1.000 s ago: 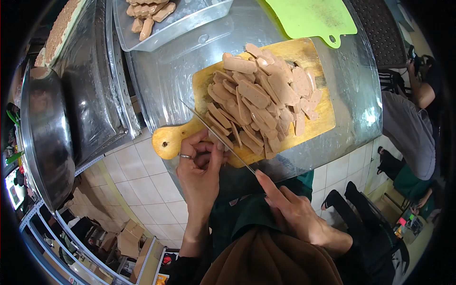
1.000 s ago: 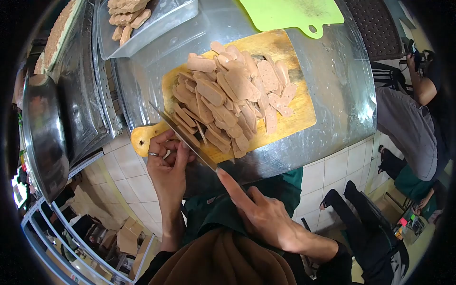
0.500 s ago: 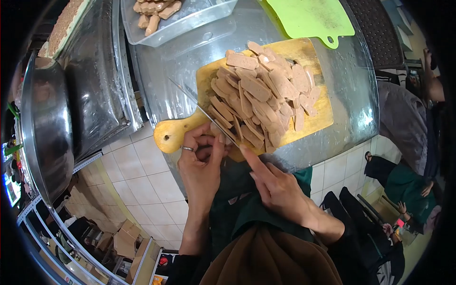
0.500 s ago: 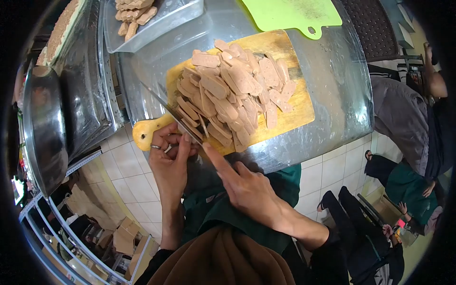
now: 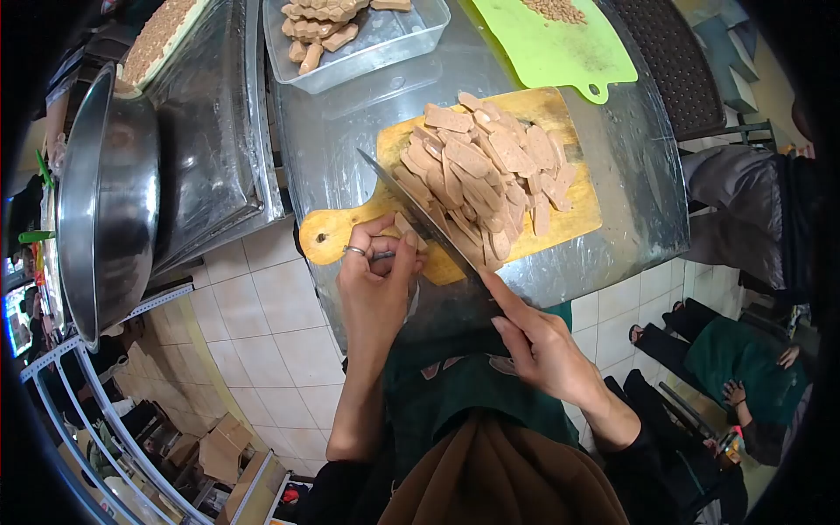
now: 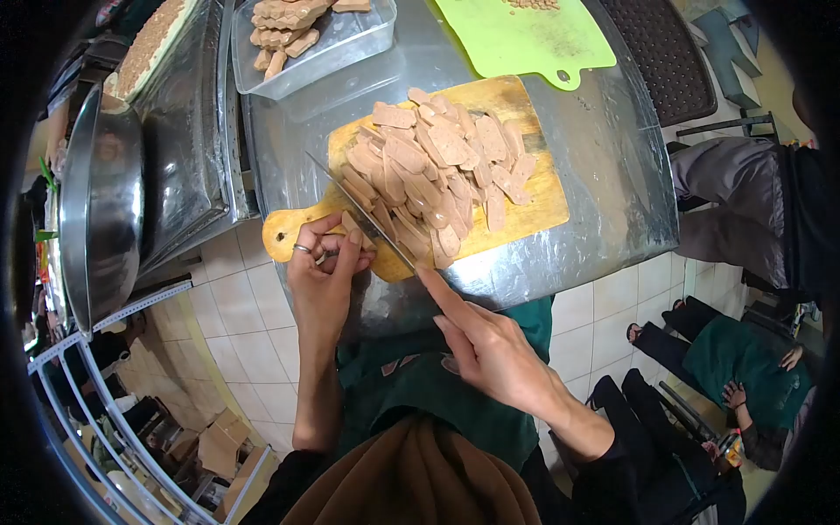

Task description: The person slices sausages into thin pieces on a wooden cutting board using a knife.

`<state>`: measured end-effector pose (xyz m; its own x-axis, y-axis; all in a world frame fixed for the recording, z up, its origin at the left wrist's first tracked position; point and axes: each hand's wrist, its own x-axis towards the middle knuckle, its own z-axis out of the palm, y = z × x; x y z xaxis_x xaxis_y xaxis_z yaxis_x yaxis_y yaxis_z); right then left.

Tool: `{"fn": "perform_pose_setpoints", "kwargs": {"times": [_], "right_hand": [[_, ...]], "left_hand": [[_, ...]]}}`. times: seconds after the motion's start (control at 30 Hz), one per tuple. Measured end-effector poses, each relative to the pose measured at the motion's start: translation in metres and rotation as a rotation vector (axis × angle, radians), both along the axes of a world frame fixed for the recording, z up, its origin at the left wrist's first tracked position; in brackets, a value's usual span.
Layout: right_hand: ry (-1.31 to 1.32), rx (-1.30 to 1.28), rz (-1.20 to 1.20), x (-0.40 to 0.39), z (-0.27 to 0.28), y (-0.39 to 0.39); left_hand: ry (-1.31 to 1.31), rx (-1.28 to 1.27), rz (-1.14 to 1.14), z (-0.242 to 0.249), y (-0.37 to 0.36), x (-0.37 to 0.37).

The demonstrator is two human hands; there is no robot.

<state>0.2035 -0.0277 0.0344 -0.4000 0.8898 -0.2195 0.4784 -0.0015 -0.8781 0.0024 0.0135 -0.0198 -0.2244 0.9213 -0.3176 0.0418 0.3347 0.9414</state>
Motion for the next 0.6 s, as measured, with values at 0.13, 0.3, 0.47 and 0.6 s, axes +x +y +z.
{"fn": "perform_pose_setpoints", "kwargs": {"times": [0.13, 0.3, 0.47, 0.6], "right_hand": [[0.023, 0.017, 0.009, 0.004, 0.008, -0.014], [0.010, -0.035, 0.030, 0.005, 0.014, -0.023], [-0.032, -0.042, 0.031, 0.004, 0.018, -0.029], [-0.105, -0.055, 0.053, 0.002, 0.023, -0.029]], "left_hand": [[-0.043, 0.002, 0.006, 0.001, 0.001, 0.001], [-0.080, 0.008, 0.014, 0.002, 0.000, 0.001], [-0.084, 0.033, 0.021, 0.000, -0.001, 0.001], [-0.118, 0.019, 0.030, -0.001, -0.002, 0.000]]}}
